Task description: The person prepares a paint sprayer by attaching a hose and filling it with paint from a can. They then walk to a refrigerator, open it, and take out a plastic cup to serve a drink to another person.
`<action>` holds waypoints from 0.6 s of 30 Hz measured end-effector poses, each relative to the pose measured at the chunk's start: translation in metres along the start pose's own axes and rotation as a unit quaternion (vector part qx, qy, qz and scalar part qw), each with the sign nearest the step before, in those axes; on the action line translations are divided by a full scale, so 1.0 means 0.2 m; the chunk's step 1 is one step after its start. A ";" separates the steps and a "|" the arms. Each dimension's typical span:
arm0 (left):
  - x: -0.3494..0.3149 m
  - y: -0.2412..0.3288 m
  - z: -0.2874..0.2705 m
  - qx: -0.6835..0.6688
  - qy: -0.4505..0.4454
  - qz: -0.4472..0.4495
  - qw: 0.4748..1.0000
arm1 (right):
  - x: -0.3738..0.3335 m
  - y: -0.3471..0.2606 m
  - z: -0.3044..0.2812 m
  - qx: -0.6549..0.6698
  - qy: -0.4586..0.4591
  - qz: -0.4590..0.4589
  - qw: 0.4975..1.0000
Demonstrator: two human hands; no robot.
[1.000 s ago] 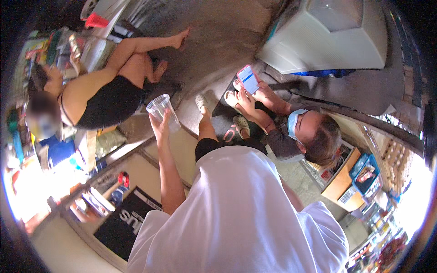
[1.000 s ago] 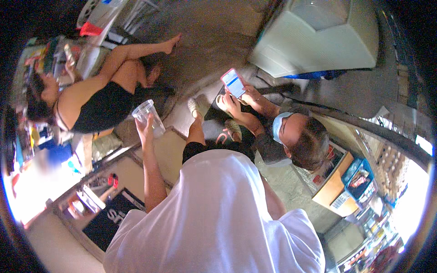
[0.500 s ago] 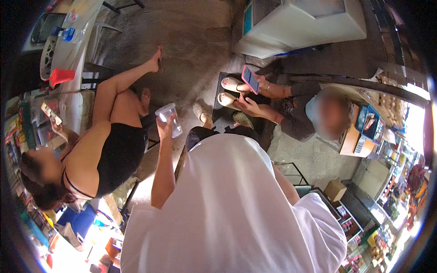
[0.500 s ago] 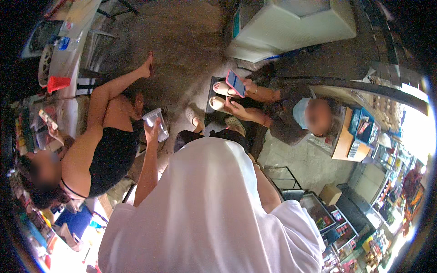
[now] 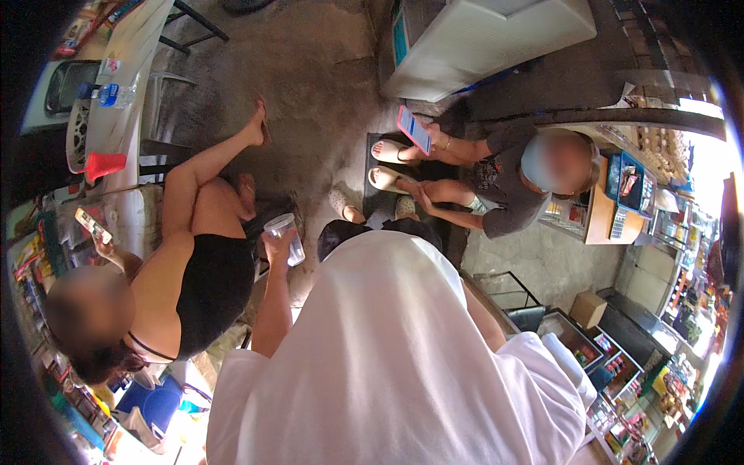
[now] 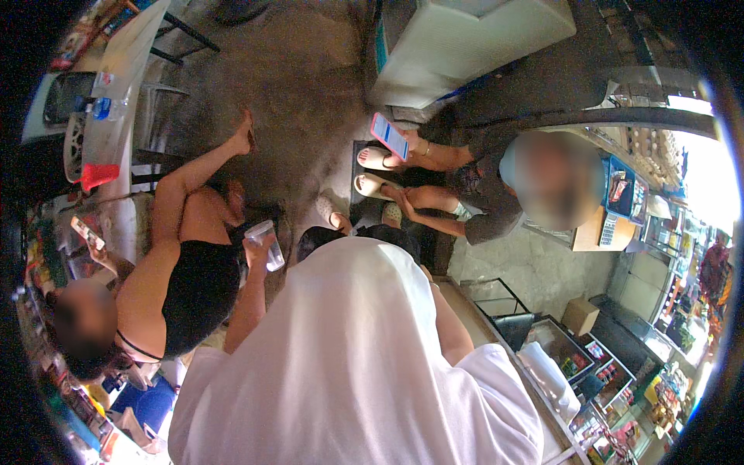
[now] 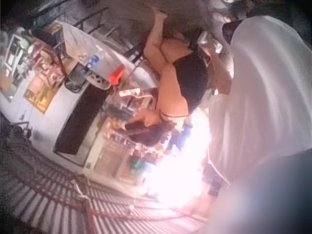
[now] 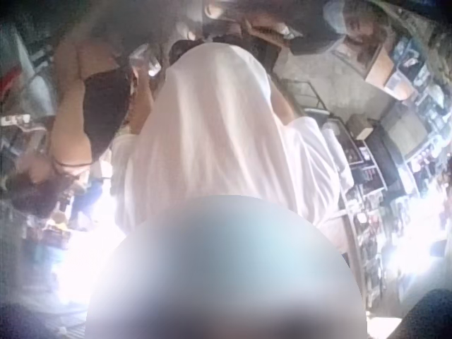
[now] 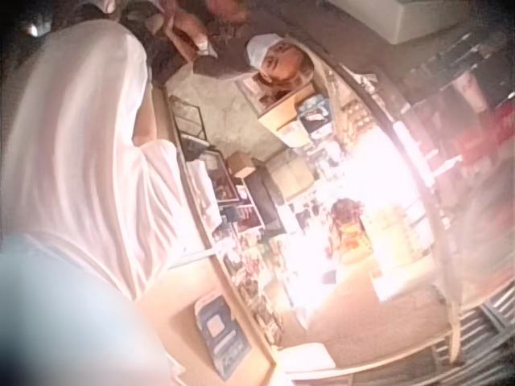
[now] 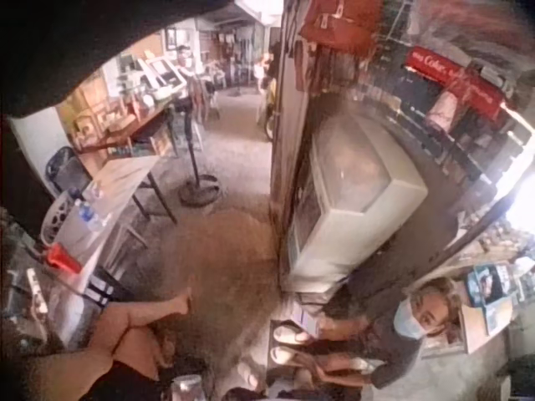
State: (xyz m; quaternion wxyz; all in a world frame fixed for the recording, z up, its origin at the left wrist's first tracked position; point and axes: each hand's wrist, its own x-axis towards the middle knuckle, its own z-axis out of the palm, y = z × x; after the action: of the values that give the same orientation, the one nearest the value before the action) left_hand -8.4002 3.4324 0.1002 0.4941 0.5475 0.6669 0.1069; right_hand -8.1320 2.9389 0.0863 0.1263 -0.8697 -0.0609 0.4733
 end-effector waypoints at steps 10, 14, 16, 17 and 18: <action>-0.26 0.19 0.30 -0.026 -0.010 0.118 0.993 | 0.40 0.25 -0.15 -0.040 -0.002 -0.019 0.999; -0.38 0.11 0.31 0.046 0.070 0.109 0.991 | 0.40 0.14 -0.38 -0.009 0.054 -0.166 0.985; -0.41 0.05 0.30 -0.040 0.062 0.086 0.994 | 0.39 0.04 -0.47 0.037 0.053 -0.159 0.985; -0.41 0.02 0.28 -0.063 0.070 0.105 0.990 | 0.39 -0.01 -0.50 0.043 0.061 -0.150 0.986; -0.42 -0.01 0.27 -0.078 0.077 0.090 0.990 | 0.39 -0.06 -0.53 0.040 0.064 -0.169 0.983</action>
State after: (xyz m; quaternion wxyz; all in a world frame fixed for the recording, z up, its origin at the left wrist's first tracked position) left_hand -8.3668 3.3395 0.1189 0.4708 0.5552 0.6406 0.2444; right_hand -8.0006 2.9504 0.0808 0.2433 -0.8694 -0.1801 0.3906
